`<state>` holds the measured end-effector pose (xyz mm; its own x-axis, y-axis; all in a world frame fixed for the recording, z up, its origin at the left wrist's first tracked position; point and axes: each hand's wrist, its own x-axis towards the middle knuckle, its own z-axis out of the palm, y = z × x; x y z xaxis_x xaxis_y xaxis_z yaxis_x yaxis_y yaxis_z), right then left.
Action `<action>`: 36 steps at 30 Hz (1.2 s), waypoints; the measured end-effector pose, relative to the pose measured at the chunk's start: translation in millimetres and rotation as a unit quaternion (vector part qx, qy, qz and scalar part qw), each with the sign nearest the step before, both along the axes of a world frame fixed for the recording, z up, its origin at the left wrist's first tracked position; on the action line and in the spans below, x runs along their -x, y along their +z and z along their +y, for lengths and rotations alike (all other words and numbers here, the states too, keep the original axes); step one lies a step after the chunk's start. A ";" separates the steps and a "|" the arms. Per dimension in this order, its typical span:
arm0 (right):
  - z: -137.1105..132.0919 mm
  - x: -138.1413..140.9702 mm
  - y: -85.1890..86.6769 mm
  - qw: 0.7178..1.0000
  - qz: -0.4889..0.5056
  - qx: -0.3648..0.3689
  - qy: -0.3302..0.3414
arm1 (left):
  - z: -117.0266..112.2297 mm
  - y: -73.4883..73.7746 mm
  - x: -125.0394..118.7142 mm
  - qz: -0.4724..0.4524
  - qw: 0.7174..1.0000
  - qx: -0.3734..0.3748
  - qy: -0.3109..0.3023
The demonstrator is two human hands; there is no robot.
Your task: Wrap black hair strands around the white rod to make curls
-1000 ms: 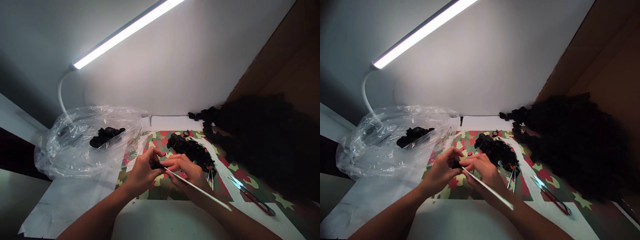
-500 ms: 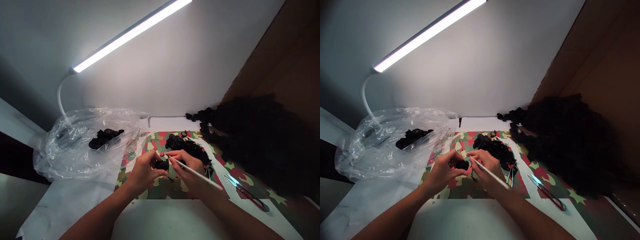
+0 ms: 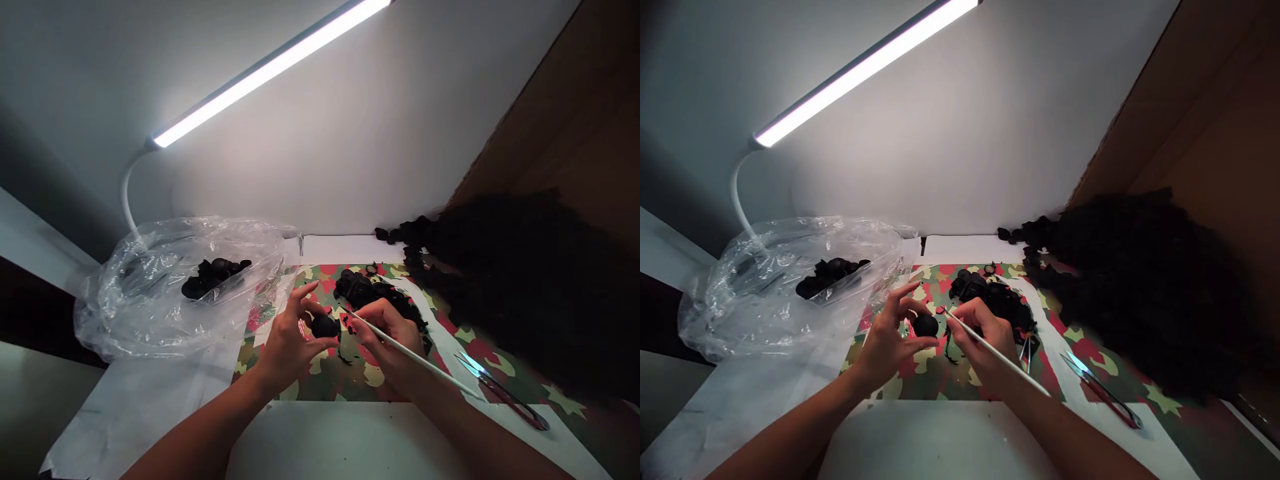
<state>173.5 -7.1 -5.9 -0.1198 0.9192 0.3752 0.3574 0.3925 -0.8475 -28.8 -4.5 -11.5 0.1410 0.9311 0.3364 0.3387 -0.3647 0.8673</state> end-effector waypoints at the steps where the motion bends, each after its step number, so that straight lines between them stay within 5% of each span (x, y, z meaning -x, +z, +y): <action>1: -0.3 0.2 -0.9 0.999 -0.008 -0.031 0.004 | -0.3 1.1 -0.1 0.005 1.000 0.000 0.001; 5: 4.7 2.6 -1.5 0.961 -0.102 -0.216 0.140 | 0.3 3.2 0.0 0.006 1.000 -0.003 0.003; 7: 10.9 0.9 -1.4 0.939 -0.147 -0.253 0.181 | 1.7 2.8 1.0 -0.004 1.000 -0.022 0.018; 11: 29.9 -17.7 -4.1 0.967 -0.153 -0.202 0.016 | 4.7 8.4 6.4 0.007 0.996 -0.069 0.054; 15: 51.8 -42.4 -5.5 0.975 -0.157 -0.119 -0.099 | 8.9 29.9 21.3 0.052 0.987 -0.137 0.061; 20: 66.4 -58.5 -2.4 0.976 -0.146 -0.086 -0.139 | 32.1 60.9 77.5 0.140 0.952 -0.158 0.219; 25: 79.1 -60.6 -11.4 0.977 -0.175 -0.068 -0.098 | 60.4 64.3 124.9 0.140 0.943 -0.143 0.266; 29: 83.5 -52.1 -20.8 0.973 -0.208 -0.066 -0.074 | 51.3 58.1 98.9 0.141 0.945 -0.167 0.242; 36: 81.1 -49.5 -25.8 0.967 -0.231 -0.085 -0.064 | 46.2 17.7 -10.3 0.117 0.989 -0.093 0.021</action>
<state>223.0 74.0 -31.7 -0.2010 0.8669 0.4561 0.7375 0.4404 -0.5120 -18.5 41.7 6.2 0.1966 0.8630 0.4654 0.5402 -0.4915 0.6831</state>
